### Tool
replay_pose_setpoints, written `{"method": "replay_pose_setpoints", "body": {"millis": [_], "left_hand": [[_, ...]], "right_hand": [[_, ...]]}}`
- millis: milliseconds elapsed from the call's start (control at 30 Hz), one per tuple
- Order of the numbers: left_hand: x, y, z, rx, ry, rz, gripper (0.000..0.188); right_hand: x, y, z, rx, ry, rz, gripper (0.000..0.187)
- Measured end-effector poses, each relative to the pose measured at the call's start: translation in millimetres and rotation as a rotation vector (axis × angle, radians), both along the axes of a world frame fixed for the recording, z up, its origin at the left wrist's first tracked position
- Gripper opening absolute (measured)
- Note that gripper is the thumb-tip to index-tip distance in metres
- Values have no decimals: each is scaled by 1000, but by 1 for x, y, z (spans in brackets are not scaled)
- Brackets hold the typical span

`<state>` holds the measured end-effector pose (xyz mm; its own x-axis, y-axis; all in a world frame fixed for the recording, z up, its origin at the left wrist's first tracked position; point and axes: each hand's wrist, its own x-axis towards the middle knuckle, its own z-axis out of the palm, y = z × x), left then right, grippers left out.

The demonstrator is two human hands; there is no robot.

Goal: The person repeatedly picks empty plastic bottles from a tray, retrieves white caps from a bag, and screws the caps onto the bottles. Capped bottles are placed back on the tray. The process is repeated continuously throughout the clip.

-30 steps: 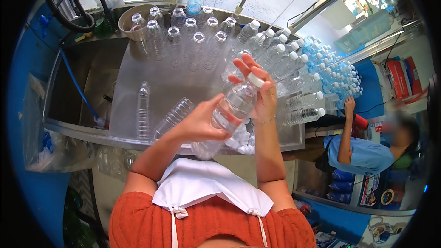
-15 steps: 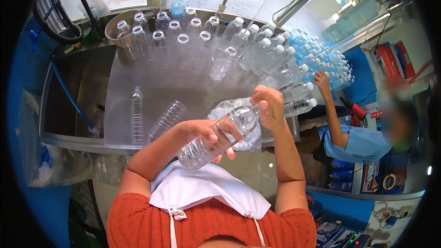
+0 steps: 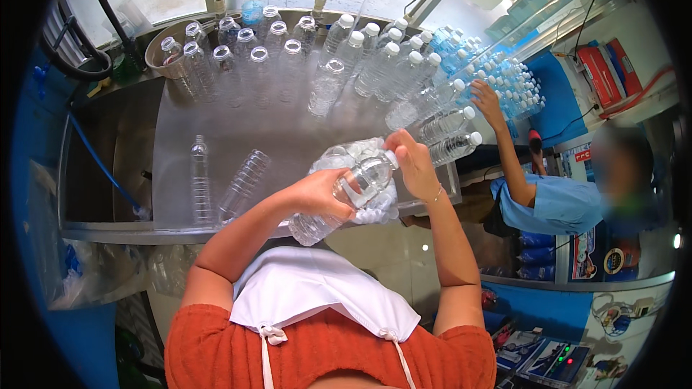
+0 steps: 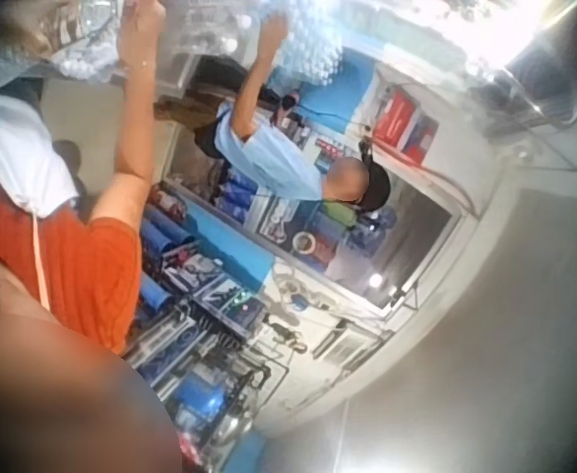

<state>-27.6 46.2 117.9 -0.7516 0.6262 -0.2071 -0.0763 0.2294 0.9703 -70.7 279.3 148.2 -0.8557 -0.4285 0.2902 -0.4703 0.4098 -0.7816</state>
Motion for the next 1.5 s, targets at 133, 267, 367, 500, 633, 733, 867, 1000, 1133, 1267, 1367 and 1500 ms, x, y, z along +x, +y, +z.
{"method": "replay_pose_setpoints", "body": {"millis": [133,267,367,500,633,733,867,1000,1133,1267,1367,1500], "left_hand": [[-3,21,1,119,-84,-96,54],[5,65,2,52,261,71,67],[7,87,1,64,343,71,74],[5,88,-10,126,546,134,60],[-4,63,-32,-127,370,55,52],[0,57,-46,-191,392,89,44],[11,39,-55,-209,359,178,40],[24,3,-61,-293,396,391,39],[40,-53,-61,-700,565,687,46],[54,-108,-67,-892,479,1017,53],[59,-149,-82,-1124,172,1157,64],[72,-195,-89,-1095,-160,994,88]], "right_hand": [[16,12,16,99,110,-143,49],[27,35,39,287,74,-211,40],[43,57,48,462,177,-319,30],[45,92,42,542,305,-601,28],[23,143,21,780,312,-824,30],[6,178,-3,845,338,-869,36],[-12,194,-13,889,276,-871,39],[-9,164,7,1109,200,-987,44],[-3,92,21,540,375,-693,40],[12,-33,-29,330,318,-26,46],[25,-133,-83,342,347,345,54],[13,-192,-123,726,529,519,57]]}}
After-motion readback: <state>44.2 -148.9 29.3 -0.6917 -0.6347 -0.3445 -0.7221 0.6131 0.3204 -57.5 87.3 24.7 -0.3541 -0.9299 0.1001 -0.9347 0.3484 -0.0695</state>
